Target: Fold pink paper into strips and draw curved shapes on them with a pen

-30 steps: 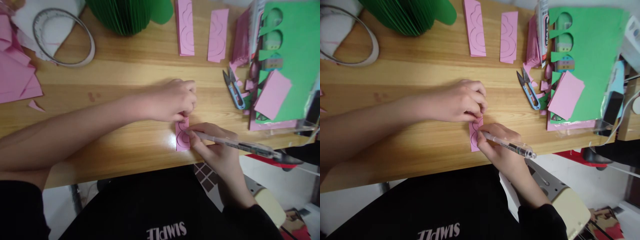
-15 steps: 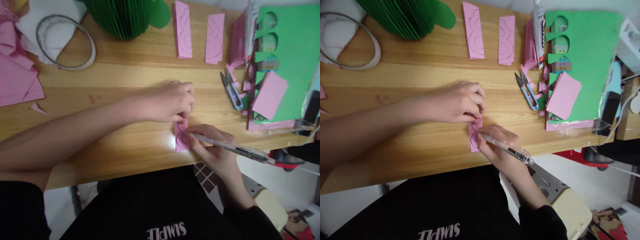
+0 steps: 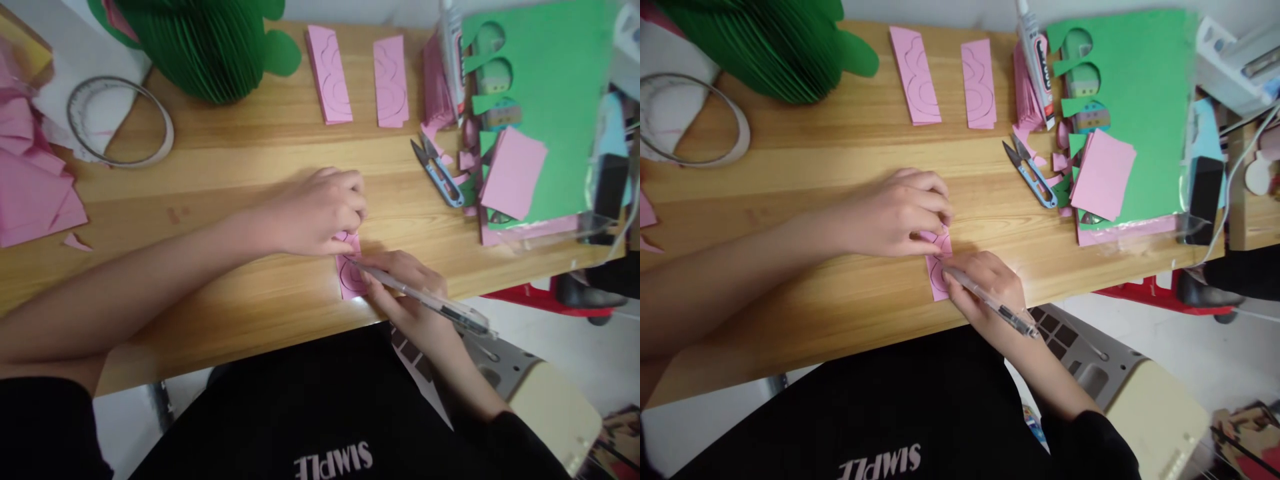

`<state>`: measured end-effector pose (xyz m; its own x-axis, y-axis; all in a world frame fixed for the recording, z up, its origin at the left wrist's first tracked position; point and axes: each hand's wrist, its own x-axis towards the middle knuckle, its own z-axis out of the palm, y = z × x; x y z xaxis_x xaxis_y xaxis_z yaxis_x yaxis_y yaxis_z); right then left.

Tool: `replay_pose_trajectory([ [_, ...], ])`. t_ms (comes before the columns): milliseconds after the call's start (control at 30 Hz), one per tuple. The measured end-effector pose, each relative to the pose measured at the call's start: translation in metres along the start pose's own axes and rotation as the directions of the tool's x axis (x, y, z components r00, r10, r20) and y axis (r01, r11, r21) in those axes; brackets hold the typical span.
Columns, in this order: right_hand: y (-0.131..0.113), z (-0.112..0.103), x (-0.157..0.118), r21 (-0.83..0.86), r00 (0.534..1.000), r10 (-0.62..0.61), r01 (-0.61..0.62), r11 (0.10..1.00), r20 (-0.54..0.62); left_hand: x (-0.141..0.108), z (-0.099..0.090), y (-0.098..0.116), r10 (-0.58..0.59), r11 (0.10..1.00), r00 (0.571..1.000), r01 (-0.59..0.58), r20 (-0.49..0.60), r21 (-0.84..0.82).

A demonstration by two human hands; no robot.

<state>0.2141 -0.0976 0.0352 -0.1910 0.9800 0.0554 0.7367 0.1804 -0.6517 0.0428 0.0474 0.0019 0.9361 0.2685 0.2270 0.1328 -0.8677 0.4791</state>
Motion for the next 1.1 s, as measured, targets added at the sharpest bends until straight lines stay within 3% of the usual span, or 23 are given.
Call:
replay_pose_trajectory([
  [367,-0.003,0.007,-0.004,-0.005,0.999,0.021,-0.021,1.0,-0.05,-0.001,0.008,0.008,-0.048,0.993,0.998,0.053,-0.048,0.109],
  [667,-0.008,0.011,-0.005,-0.009,0.984,0.149,-0.15,0.989,-0.103,0.001,0.005,0.01,-0.064,0.995,0.998,0.065,-0.008,0.077],
  [867,-0.005,0.016,-0.007,0.063,0.975,0.15,-0.142,0.988,-0.163,0.002,0.004,0.011,-0.095,0.994,0.995,0.092,0.04,0.06],
  [1100,-0.006,0.016,-0.007,0.047,0.974,0.164,-0.158,0.986,-0.157,0.002,0.004,0.011,-0.1,0.995,0.995,0.1,0.02,0.024],
])
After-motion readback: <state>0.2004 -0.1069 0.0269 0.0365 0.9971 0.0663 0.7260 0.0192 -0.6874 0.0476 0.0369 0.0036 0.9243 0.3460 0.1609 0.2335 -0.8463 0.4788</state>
